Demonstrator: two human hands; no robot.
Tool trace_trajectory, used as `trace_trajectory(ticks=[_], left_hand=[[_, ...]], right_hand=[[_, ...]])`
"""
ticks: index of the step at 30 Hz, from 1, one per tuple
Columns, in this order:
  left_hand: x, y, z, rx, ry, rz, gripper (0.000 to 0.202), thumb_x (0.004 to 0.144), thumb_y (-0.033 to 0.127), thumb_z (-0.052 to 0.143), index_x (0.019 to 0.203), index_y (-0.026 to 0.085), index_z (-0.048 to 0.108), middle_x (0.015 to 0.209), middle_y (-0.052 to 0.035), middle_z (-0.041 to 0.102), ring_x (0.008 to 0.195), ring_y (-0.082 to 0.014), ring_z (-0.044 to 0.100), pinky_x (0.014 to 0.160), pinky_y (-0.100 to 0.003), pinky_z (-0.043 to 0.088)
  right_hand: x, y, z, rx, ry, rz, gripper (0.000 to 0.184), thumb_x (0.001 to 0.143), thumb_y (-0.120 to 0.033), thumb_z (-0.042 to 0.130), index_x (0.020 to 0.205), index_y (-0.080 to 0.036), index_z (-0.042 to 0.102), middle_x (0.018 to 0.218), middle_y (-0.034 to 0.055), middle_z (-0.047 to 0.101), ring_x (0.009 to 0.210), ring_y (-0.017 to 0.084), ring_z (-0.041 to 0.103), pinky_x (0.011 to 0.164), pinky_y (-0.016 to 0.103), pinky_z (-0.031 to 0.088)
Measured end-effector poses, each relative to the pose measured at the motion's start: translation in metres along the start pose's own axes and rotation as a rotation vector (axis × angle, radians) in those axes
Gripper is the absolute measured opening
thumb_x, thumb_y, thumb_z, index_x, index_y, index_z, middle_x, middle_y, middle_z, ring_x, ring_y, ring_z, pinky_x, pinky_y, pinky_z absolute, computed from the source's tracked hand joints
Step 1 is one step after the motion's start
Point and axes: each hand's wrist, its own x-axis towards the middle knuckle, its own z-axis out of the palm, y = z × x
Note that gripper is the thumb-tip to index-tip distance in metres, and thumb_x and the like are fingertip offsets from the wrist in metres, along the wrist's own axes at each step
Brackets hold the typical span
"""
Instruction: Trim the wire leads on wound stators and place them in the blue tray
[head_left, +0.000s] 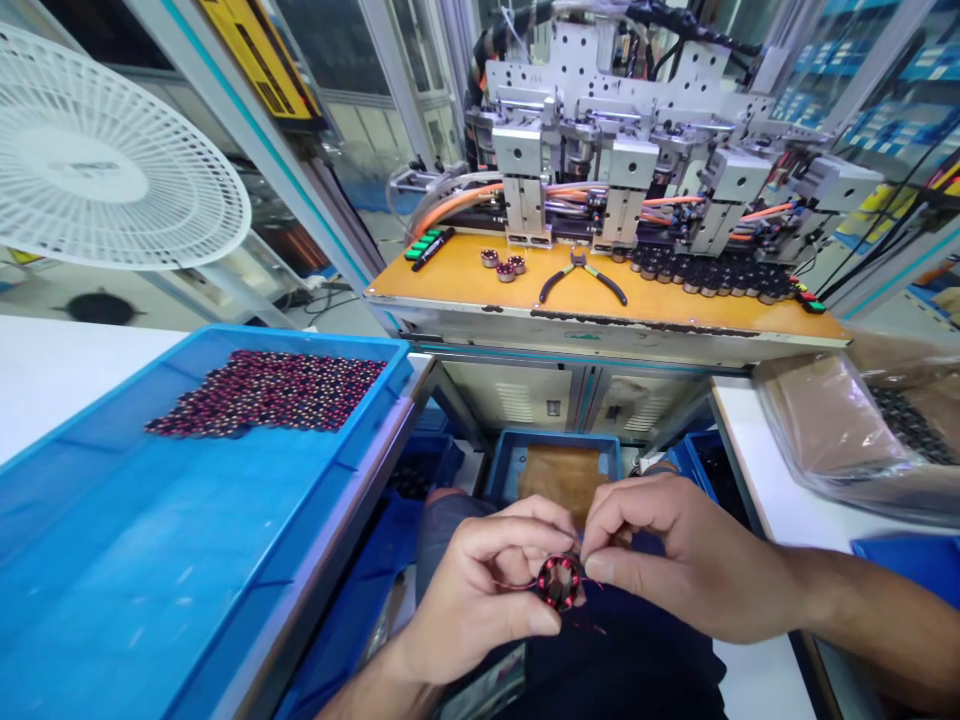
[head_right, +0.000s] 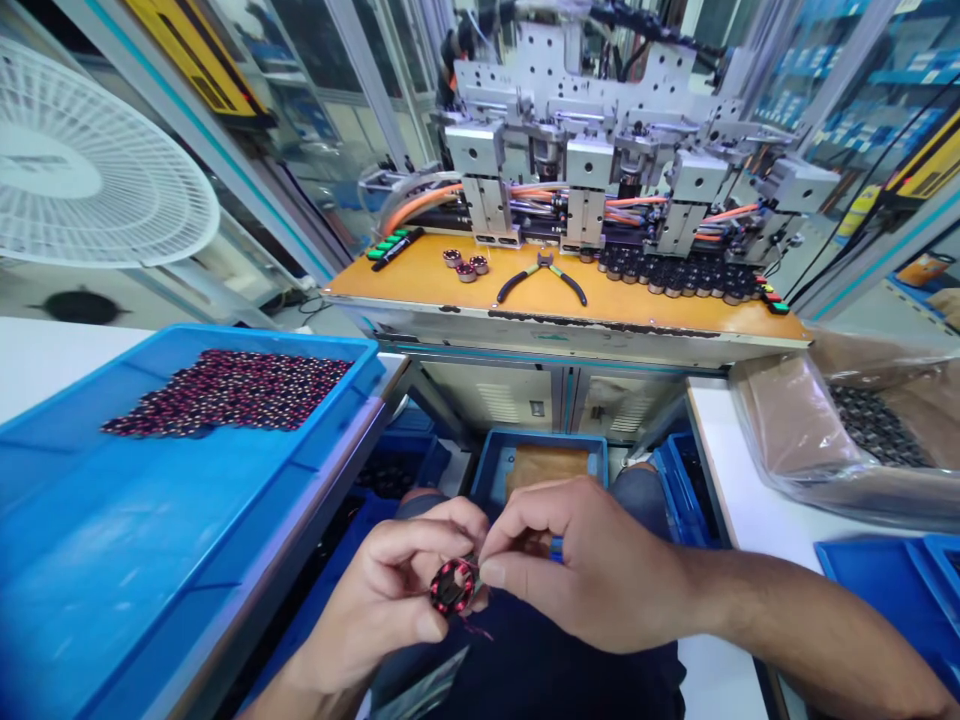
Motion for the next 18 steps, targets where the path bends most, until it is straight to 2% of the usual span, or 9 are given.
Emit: trace_trajectory(ticks=[6, 11, 15, 16, 18], left_hand=[[-0.001, 0.001, 0.000, 0.048, -0.001, 0.038, 0.036, 0.066, 0.026, 0.090, 0.100, 0.031, 0.081, 0.093, -0.0020, 0.060, 0.067, -0.0082, 0.058, 0.062, -0.021, 0.052], [-0.001, 0.002, -0.003, 0.102, 0.019, 0.080, 0.032, 0.063, 0.027, 0.092, 0.093, 0.024, 0.081, 0.089, -0.0033, 0.060, 0.066, -0.0078, 0.054, 0.058, -0.018, 0.048], [-0.004, 0.001, -0.004, 0.005, 0.015, 0.035, 0.031, 0.063, 0.026, 0.092, 0.091, 0.023, 0.079, 0.090, -0.0013, 0.057, 0.066, -0.0092, 0.062, 0.060, -0.019, 0.050], [-0.004, 0.001, -0.005, -0.035, 0.007, 0.020, 0.032, 0.063, 0.026, 0.092, 0.092, 0.023, 0.078, 0.090, -0.0005, 0.056, 0.066, -0.0092, 0.064, 0.060, -0.019, 0.050], [-0.005, 0.000, -0.005, -0.104, -0.017, -0.016, 0.034, 0.063, 0.027, 0.092, 0.093, 0.023, 0.077, 0.092, 0.0005, 0.055, 0.064, -0.0082, 0.065, 0.060, -0.018, 0.050]], right_hand=[[-0.003, 0.002, 0.007, -0.025, 0.031, -0.020, 0.014, 0.089, -0.019, 0.065, 0.076, -0.016, 0.070, 0.071, -0.0014, 0.064, 0.064, 0.008, 0.056, 0.062, 0.018, 0.045], [-0.005, 0.001, 0.009, -0.107, 0.039, -0.079, 0.014, 0.091, -0.018, 0.063, 0.079, -0.016, 0.068, 0.072, -0.0008, 0.065, 0.065, 0.008, 0.058, 0.062, 0.018, 0.046], [-0.013, 0.001, -0.005, -0.333, -0.102, -0.276, 0.005, 0.092, -0.021, 0.066, 0.090, -0.016, 0.067, 0.078, 0.0009, 0.067, 0.069, 0.010, 0.062, 0.064, 0.020, 0.049], [-0.015, 0.001, -0.009, -0.442, -0.088, -0.351, 0.005, 0.092, -0.021, 0.066, 0.095, -0.016, 0.067, 0.083, 0.0024, 0.068, 0.073, 0.011, 0.063, 0.067, 0.022, 0.050], [-0.015, 0.003, -0.015, -0.663, 0.021, -0.533, 0.012, 0.094, -0.019, 0.064, 0.105, -0.015, 0.064, 0.091, 0.0062, 0.070, 0.081, 0.014, 0.065, 0.074, 0.026, 0.051]])
